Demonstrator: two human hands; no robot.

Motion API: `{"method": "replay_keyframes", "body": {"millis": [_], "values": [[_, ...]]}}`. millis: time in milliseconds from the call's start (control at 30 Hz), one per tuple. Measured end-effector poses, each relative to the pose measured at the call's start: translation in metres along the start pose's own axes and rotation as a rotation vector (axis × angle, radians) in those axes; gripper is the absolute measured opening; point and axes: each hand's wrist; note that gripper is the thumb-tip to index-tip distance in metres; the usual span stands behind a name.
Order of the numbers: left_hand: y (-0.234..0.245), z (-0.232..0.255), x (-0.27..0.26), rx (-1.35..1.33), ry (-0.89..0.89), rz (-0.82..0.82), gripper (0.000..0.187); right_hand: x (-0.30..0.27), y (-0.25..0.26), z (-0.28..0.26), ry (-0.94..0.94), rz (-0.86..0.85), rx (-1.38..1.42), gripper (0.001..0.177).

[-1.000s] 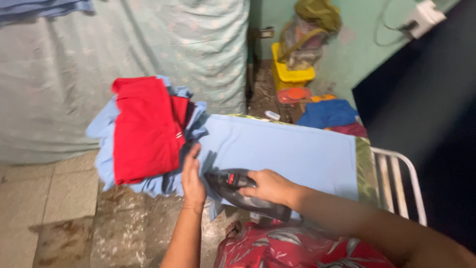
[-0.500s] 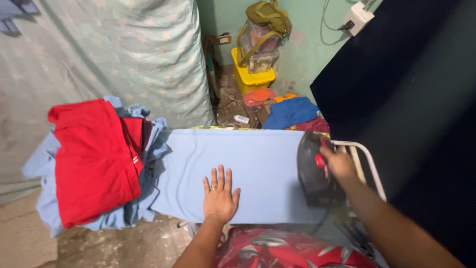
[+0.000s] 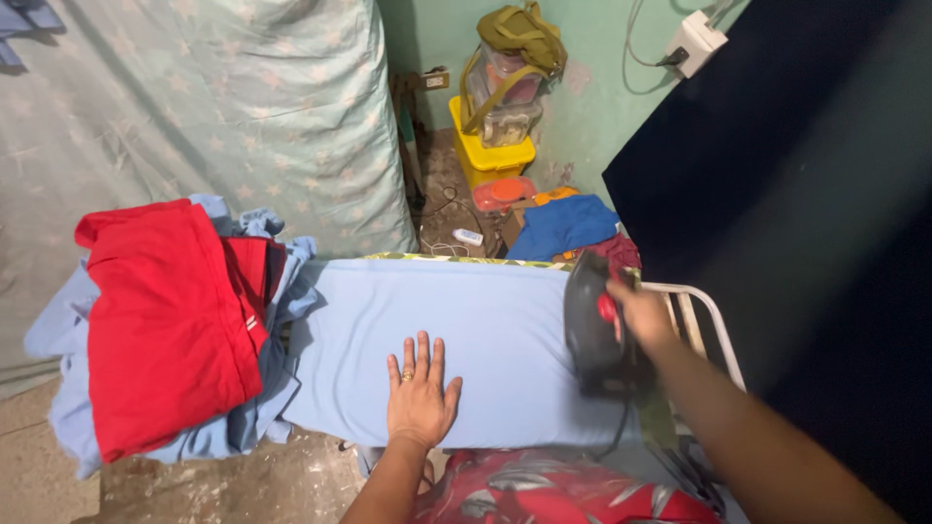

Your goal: The person irons a light blue t-shirt on an ironing board, then hangs it on a clothesline. Next, they iron a red t-shirt on the same board, folding and smoothing it before placing it aside.

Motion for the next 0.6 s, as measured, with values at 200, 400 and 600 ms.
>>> {"method": "replay_keyframes", "body": {"millis": [200,400,600], "values": [[0.001,-0.002,0.001,-0.052,-0.009,0.044,0.074,0.016,0.012,-0.042,0.070,-0.149,-0.009,0.043],[0.013,0.013,0.036,-0.197,0.075,0.102,0.043,-0.071,0.096,-0.018,0.045,-0.220,-0.084,0.042],[-0.041,0.105,0.158,-0.275,-0.267,-0.069,0.026,-0.149,0.165,-0.007,0.019,0.172,0.101,0.034]]}}
Point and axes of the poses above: each hand's wrist, its own x-axis towards the middle knuckle, its own y-axis out of the back of the hand, z = x × y, and after that the axes turned 14 degrees about -x, right-handed
